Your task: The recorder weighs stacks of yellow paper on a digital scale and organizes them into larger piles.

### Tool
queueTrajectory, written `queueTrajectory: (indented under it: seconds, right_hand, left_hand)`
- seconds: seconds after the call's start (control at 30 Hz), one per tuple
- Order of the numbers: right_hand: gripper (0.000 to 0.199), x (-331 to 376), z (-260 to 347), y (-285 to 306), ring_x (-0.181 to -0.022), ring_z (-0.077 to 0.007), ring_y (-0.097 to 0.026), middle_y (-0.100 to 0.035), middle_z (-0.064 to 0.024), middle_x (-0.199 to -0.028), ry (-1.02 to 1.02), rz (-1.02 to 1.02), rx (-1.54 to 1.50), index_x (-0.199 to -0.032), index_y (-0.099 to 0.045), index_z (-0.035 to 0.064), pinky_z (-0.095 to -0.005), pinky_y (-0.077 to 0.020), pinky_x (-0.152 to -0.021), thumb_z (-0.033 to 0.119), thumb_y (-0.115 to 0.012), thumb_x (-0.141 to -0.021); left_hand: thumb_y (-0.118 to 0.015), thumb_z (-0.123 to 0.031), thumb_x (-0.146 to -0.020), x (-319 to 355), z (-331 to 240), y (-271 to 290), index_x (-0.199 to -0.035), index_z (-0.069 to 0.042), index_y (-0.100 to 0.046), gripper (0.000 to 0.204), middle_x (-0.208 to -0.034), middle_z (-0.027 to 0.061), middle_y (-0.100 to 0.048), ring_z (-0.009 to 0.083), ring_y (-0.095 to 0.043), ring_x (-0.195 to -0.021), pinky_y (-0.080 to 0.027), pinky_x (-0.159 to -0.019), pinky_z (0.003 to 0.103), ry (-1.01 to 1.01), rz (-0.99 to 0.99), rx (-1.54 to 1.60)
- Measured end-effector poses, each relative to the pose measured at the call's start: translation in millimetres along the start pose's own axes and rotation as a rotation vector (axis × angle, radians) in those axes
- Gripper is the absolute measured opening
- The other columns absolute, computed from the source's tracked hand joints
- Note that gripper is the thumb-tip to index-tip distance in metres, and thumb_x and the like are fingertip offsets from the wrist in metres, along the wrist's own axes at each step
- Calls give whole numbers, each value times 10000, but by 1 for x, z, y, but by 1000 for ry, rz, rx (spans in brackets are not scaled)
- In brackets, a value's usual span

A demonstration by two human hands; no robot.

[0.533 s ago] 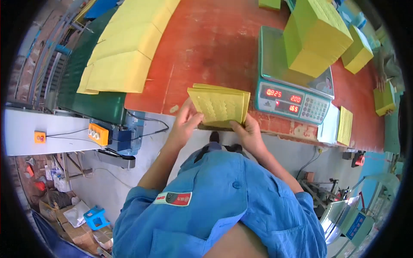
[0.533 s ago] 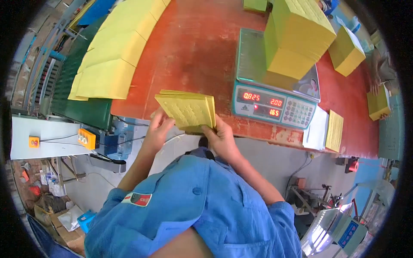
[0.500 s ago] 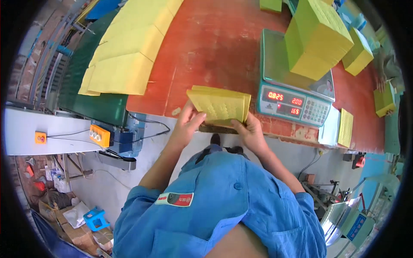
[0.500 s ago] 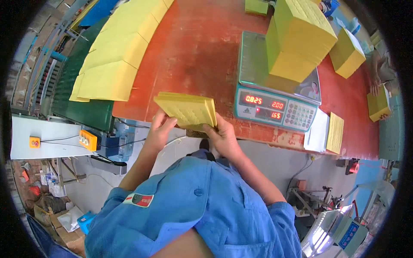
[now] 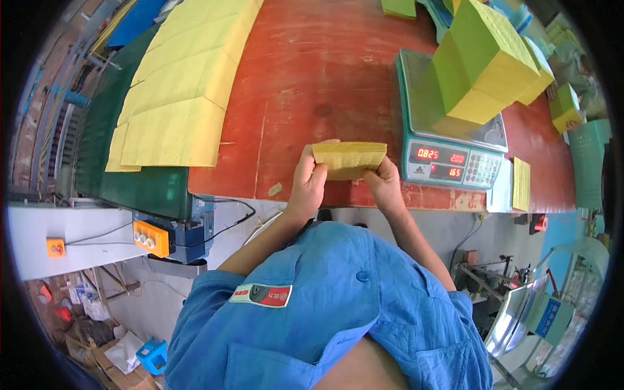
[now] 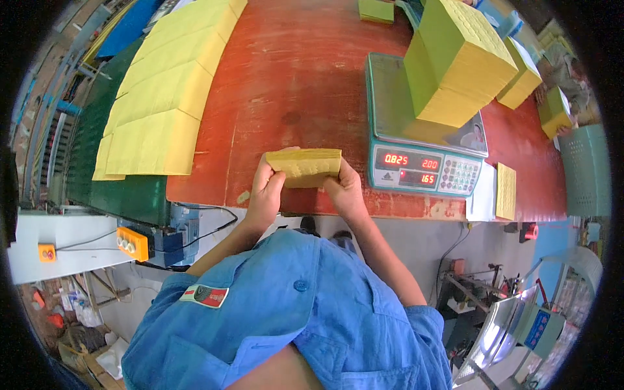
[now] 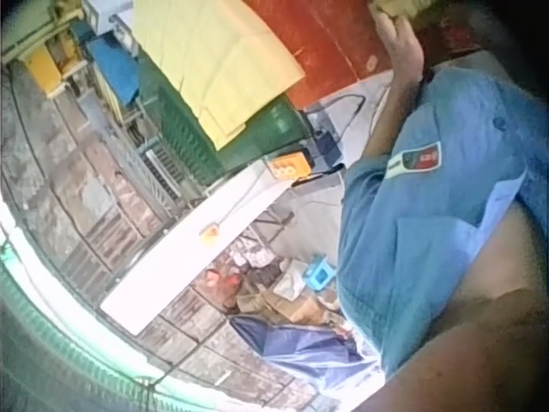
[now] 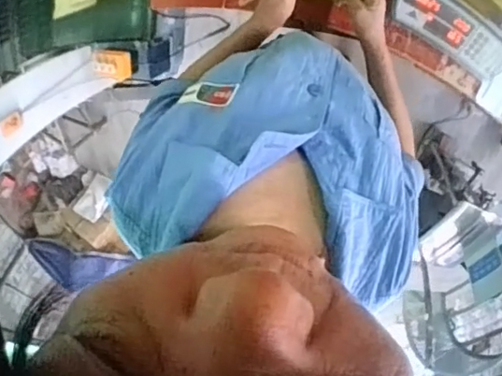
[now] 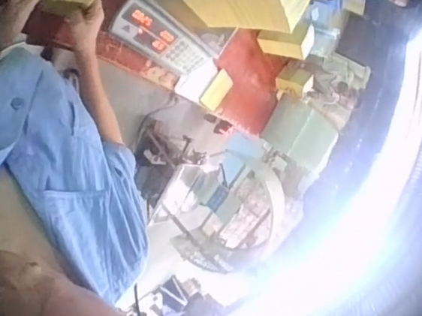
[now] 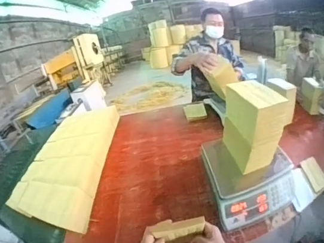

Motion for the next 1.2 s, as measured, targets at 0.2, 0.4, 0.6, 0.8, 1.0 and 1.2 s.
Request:
queueTrajectory:
  seconds: [0.2,0.4,0.6,0.8,1.0,1.2]
  right_hand:
    - [362,14,-10,11,-984,-121,-602,-653,-33,-1043,93,-134,139,-1083,-618,-1,-284,-485,-894,-115,-474,-771]
    - [257,15,-26,1,-964,-102,-581,-651,-44,-969,97,-217,148,-1081,-599,-3,-277,-484,-862,-65,-530,-840]
    - [246,24,48,8,-826,-155,-621,-665,-138,-901,91,-234,438,-1100,-598,-15,-315,-518,-750,97,-671,-893]
    - [271,23,200,36,-815,-138,-617,-651,-127,-908,430,-233,434,-1143,-622,-20,-297,-512,-738,94,-668,-902]
    - [422,-13,357,125,-656,-60,-520,-633,-49,-797,582,-410,572,-1250,-559,-28,-257,-423,-544,84,-697,-868]
    - [463,-70,379,208,-616,-72,-538,-636,-41,-787,472,-346,383,-1302,-532,14,-237,-430,-514,148,-686,-886]
  left_hand:
    - [-385,20,-967,-1,-4,-6,-1299,25,-489,349,-1311,142,-540,216,-526,-1203,-392,-1047,337,-178,49,-43]
    - [-539,-39,-946,7,46,30,-1172,9,-609,241,-1065,155,-669,243,-640,-1034,-481,-906,344,-89,164,-417]
    - [-581,-39,-919,-31,6,28,-1068,30,-650,178,-950,63,-689,104,-615,-858,-501,-773,277,42,159,-245]
    - [-607,-130,-901,-95,-107,-37,-1107,-5,-636,243,-1009,40,-669,109,-637,-895,-536,-772,281,195,267,232]
    - [-640,-197,-901,-189,-229,-155,-1104,27,-641,303,-1022,53,-668,125,-631,-904,-497,-796,265,-73,259,209]
    - [-655,-254,-909,-255,-214,-219,-881,-71,-652,185,-696,-13,-629,63,-547,-536,-395,-457,213,63,394,-33]
Point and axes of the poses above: each hand's wrist, its own x-axis away from the middle knuckle, its own y-axis out of the back of the hand, z = x × y, the point moved 7 cm from there along -x, towards the middle knuckle
